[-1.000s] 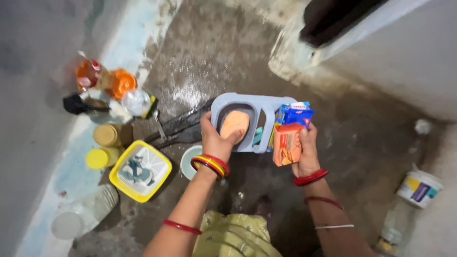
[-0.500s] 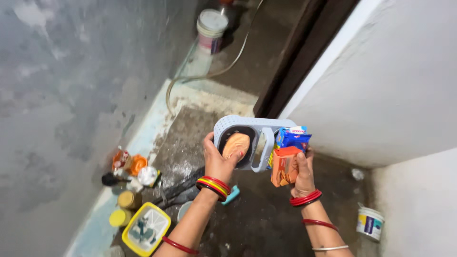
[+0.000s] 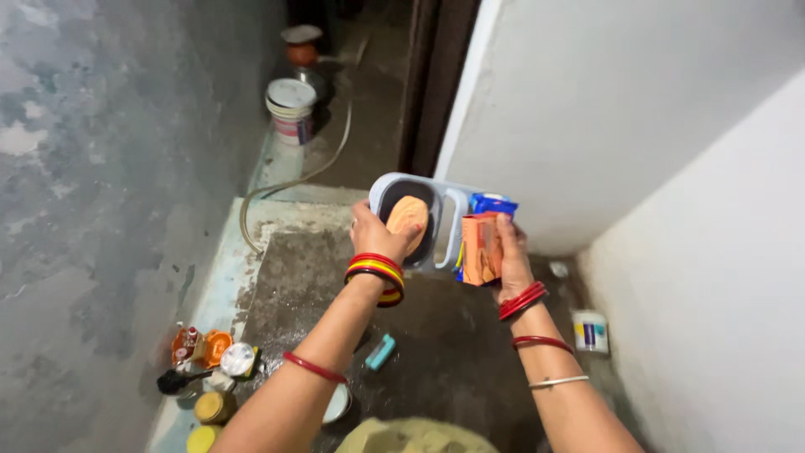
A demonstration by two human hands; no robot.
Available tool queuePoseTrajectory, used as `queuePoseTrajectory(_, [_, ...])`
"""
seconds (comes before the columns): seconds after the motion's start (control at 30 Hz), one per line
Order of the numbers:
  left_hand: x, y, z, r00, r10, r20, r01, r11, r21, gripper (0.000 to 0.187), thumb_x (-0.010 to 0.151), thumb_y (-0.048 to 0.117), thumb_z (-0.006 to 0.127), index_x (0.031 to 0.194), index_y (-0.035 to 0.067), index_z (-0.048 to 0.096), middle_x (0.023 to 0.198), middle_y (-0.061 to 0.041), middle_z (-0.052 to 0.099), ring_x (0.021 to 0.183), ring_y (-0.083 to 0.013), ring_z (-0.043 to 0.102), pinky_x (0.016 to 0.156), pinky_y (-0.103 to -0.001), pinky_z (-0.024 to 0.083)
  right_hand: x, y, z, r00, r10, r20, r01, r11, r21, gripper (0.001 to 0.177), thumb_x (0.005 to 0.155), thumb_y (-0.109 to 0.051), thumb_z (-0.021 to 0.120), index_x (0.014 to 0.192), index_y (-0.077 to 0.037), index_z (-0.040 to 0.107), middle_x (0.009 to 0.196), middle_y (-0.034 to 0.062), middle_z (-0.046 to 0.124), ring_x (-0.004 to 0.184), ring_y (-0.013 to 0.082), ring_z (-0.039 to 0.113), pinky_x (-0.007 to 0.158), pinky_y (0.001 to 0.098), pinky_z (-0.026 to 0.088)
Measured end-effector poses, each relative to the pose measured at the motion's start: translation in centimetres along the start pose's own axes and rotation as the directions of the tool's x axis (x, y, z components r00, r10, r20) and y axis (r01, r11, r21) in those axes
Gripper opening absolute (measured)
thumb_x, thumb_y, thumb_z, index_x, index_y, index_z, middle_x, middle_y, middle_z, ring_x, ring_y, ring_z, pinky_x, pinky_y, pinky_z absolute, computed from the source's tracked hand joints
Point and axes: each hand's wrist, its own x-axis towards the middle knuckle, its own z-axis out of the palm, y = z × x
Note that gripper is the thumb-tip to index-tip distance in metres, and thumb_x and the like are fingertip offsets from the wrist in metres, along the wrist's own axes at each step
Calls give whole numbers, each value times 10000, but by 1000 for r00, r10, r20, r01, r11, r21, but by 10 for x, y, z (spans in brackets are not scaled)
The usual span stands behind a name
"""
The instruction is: The person wipes a soap dispenser with a cloth and places it on a wall shelf. They then pick up a soap dish with soap bars and place it on the shelf. A large plastic bottle is also placed on the shelf. The person moves buckets and a basket on the floor, then wipes a rolling pin with a brush.
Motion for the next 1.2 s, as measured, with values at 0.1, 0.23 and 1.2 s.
queuePoseTrajectory(0.1, [-19, -49, 9, 993, -6, 115, -11, 989, 146, 935, 676, 561, 910, 1224, -82, 508, 1227, -322, 611, 1172, -479, 590, 992, -500, 485, -40, 20, -11, 926, 325, -192, -331, 944, 2, 479, 896, -528, 659, 1120, -110, 728, 1010, 30, 772, 868, 154, 746, 789, 356, 612])
queuePoseTrajectory(0.23, [-43, -122, 40, 943, -227, 245, 216, 974, 71, 871, 849, 627, 700, 1266, -112, 503, 1212, -376, 621, 1168, -494, 617, 1000, -477, 492, -75, 48, -35, 810, 570, -135, -525, 809, 264, 513, 897, -561, 668, 1164, -126, 726, 1049, 44, 763, 880, 168, 731, 791, 359, 600])
queuePoseTrajectory(1.2, [-127, 152, 179, 544, -63, 836, 831, 175, -528, 465, 912, 371, 638, 1233, 35, 656, 1172, -144, 742, 1009, -275, 733, 892, -419, 588, -20, -257, -217, 762, 506, -403, -637, 694, -334, 1170, 727, -946, 397, 1604, -177, 306, 1652, 183, 311, 1533, 396, 258, 1102, 833, 227])
